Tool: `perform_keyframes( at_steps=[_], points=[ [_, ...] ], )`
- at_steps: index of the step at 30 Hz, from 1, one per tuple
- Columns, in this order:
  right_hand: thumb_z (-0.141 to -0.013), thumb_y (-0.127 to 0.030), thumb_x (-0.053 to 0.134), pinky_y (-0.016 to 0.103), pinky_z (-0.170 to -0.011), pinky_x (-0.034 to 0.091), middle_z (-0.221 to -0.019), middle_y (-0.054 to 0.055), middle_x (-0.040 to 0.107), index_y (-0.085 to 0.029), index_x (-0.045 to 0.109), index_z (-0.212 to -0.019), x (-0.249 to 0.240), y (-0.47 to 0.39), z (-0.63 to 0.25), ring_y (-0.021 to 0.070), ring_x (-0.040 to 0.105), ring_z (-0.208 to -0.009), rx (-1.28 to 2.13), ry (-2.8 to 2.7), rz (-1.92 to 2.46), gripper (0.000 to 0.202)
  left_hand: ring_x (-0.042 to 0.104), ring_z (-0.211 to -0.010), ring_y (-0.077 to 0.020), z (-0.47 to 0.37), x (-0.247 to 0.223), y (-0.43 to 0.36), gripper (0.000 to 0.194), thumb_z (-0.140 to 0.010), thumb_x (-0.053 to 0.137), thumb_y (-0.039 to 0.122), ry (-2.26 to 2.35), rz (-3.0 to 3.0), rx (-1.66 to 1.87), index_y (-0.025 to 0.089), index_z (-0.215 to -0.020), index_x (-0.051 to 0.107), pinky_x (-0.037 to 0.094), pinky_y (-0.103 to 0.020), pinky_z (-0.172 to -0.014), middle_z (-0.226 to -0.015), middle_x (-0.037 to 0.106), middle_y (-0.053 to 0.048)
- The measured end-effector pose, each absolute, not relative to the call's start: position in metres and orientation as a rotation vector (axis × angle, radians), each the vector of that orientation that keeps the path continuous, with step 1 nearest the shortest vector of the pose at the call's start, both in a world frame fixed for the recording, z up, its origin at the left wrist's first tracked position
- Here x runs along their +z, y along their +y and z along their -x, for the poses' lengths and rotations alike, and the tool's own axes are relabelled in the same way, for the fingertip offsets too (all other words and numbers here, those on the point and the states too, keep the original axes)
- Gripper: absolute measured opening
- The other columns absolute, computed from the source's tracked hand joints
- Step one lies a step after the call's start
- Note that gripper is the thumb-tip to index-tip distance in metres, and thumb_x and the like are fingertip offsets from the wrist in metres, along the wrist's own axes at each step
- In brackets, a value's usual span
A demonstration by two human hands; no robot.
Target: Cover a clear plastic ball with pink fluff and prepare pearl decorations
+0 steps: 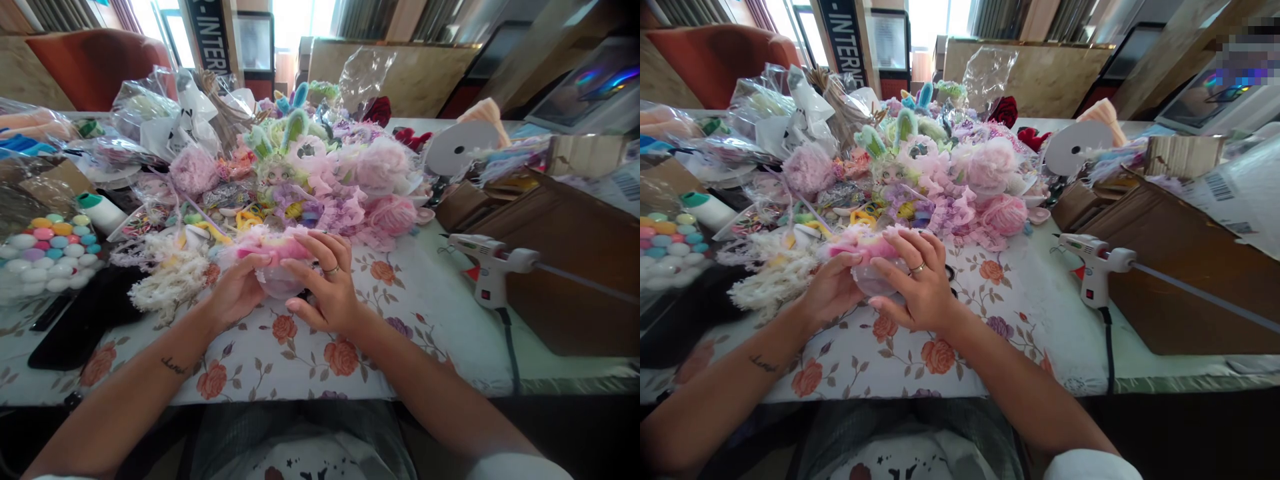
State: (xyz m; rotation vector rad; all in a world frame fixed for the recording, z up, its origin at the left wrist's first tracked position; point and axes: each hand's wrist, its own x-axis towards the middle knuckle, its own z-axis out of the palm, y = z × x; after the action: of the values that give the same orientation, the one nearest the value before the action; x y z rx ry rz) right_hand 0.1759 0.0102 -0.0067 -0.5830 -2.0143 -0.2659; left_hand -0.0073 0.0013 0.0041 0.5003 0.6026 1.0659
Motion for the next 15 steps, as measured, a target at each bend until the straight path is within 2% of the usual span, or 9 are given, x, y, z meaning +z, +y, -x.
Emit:
perform_keyframes(
  at_steps=[8, 15],
  points=[
    [-0.094, -0.049, 0.04, 0.052, -0.107, 0.038, -0.14, 0.013, 0.049, -0.022, 0.059, -0.12, -0.0048, 0.0062, -0.1741, 0.0318, 0.043, -0.132, -0.093, -2.037, 0.648, 0.042, 0.064, -0.069, -0.0123, 0.0064, 0.0056, 0.0014, 0.006, -0.067, 0.075, 0.018, 0.643, -0.533, 1.086, 0.014, -0.068, 0.07, 0.054, -0.022, -0.07, -0.07, 0.069, 0.001],
    [-0.095, -0.048, 0.041, 0.051, -0.11, 0.036, -0.144, 0.014, 0.047, -0.019, 0.061, -0.122, -0.0044, 0.0057, -0.1728, 0.0315, 0.041, -0.134, -0.07, -2.038, 0.659, 0.044, 0.063, -0.068, -0.012, 0.0048, 0.0049, -0.0002, 0.008, -0.066, 0.075, 0.019, 0.667, -0.564, 1.067, 0.013, -0.071, 0.071, 0.053, -0.021, -0.066, -0.073, 0.07, -0.001]
  ],
)
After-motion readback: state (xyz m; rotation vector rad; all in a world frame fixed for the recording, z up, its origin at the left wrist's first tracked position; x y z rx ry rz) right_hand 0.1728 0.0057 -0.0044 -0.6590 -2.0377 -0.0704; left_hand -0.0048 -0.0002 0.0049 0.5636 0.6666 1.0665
